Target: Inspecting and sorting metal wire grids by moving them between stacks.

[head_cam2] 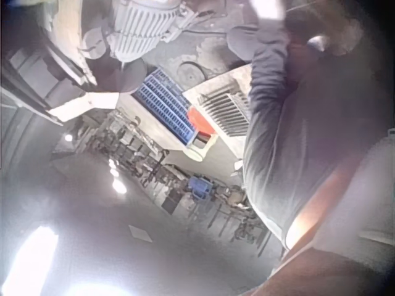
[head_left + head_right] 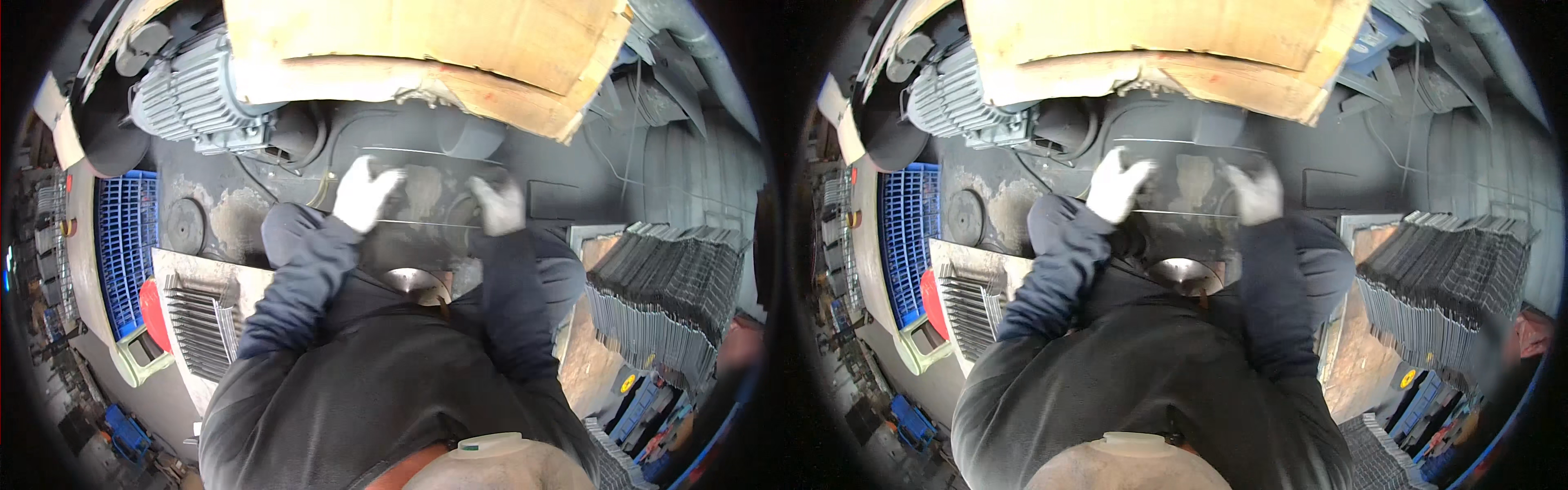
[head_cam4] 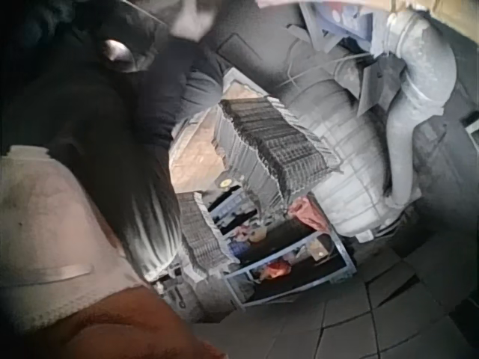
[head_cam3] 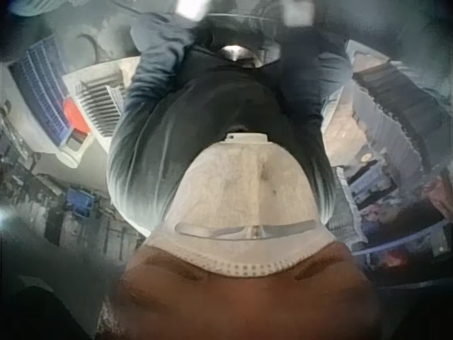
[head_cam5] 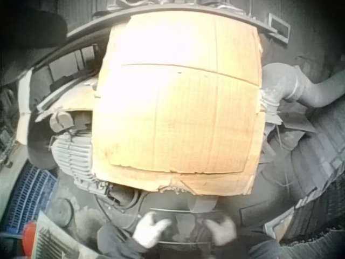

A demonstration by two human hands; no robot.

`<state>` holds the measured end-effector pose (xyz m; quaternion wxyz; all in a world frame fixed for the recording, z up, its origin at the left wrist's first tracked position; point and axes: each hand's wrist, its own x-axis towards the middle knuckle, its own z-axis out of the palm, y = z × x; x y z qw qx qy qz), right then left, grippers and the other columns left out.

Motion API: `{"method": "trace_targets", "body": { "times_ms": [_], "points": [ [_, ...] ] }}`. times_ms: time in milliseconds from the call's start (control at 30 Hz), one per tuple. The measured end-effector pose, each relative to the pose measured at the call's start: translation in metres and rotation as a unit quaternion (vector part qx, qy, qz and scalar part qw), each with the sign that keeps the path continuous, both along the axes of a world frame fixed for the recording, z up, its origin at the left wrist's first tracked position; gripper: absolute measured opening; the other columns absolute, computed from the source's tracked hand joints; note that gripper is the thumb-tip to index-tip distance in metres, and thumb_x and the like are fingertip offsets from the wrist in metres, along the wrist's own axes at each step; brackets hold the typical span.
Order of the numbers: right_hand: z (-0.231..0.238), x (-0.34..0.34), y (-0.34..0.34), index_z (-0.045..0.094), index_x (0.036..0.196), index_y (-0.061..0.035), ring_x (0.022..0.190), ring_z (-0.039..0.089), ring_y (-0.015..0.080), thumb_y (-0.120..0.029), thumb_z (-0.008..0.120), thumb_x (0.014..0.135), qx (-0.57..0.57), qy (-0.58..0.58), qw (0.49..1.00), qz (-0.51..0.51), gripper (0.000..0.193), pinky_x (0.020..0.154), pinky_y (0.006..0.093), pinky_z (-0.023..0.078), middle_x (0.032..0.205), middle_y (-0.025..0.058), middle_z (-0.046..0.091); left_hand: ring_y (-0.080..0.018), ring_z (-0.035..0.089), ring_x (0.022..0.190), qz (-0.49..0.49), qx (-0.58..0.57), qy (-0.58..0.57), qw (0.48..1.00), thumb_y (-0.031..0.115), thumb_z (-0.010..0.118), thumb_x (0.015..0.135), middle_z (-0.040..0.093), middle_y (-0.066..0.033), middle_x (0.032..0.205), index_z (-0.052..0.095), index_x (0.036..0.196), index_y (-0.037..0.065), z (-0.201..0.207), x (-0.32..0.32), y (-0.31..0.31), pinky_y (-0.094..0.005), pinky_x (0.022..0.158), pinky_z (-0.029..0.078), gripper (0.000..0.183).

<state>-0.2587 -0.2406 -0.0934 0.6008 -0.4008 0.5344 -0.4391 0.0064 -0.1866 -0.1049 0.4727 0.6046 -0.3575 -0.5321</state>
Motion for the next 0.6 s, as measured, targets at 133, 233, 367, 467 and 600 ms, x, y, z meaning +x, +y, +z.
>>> {"method": "trace_targets", "body": {
  "times_ms": [133, 233, 367, 467, 600],
  "points": [
    [0.003, -0.093, -0.004, 0.064, 0.132, 0.0019, 0.104, 0.071, 0.0206, 0.007, 0.067, 0.097, -0.059, 0.032, 0.996, -0.052, 0.036, 0.093, 0.0341, 0.059, 0.121, 0.0108, 0.073, -0.0278, 0.071, 0.093, -0.078, -0.046, -0.094, 0.991, 0.031, 0.078, 0.095, 0.074, -0.0186, 0.099, 0.066, 0.113, 0.001, 0.02, -0.071, -0.021, -0.0405, 0.086, 0.056, 0.037],
    [0.001, -0.08, -0.017, 0.061, 0.136, 0.0039, 0.106, 0.07, 0.0199, 0.005, 0.068, 0.098, -0.027, -0.039, 0.999, -0.004, 0.039, 0.098, 0.0334, 0.057, 0.122, 0.0101, 0.073, -0.022, 0.067, 0.088, -0.006, -0.087, 0.064, 0.994, 0.029, 0.079, 0.096, 0.069, -0.0129, 0.09, 0.065, 0.107, 0.0, -0.018, -0.071, -0.017, -0.0381, 0.083, 0.054, 0.035],
    [-0.008, -0.019, -0.017, 0.062, 0.136, 0.0034, 0.106, 0.07, 0.0195, 0.002, 0.07, 0.098, -0.029, 0.096, 0.994, 0.045, 0.04, 0.099, 0.0338, 0.055, 0.123, 0.0102, 0.073, -0.0138, 0.061, 0.06, 0.019, 0.021, 0.041, 0.999, 0.016, 0.077, 0.1, 0.064, -0.004, 0.08, 0.061, 0.112, 0.003, -0.014, -0.008, 0.008, -0.0309, 0.054, 0.054, 0.024],
    [-0.007, -0.004, -0.015, 0.06, 0.141, 0.0052, 0.108, 0.07, 0.0203, -0.007, 0.075, 0.096, -0.017, 0.061, 0.993, 0.098, 0.049, 0.101, 0.035, 0.054, 0.128, 0.0113, 0.071, -0.0139, 0.063, 0.058, 0.041, 0.051, 0.17, 0.983, 0.016, 0.076, 0.1, 0.066, -0.0053, 0.083, 0.061, 0.111, 0.002, 0.012, 0.01, 0.007, -0.03, 0.048, 0.054, 0.023],
    [0.003, -0.081, -0.004, 0.06, 0.139, 0.0041, 0.105, 0.071, 0.0193, -0.008, 0.071, 0.099, 0.104, -0.009, 0.991, 0.089, 0.044, 0.088, 0.0341, 0.06, 0.123, 0.0116, 0.071, -0.0151, 0.063, 0.054, -0.015, 0.079, 0.232, 0.969, 0.013, 0.075, 0.099, 0.068, -0.0055, 0.085, 0.066, 0.113, 0.002, 0.054, -0.02, -0.012, -0.0281, 0.044, 0.052, 0.02]
  ]
}}
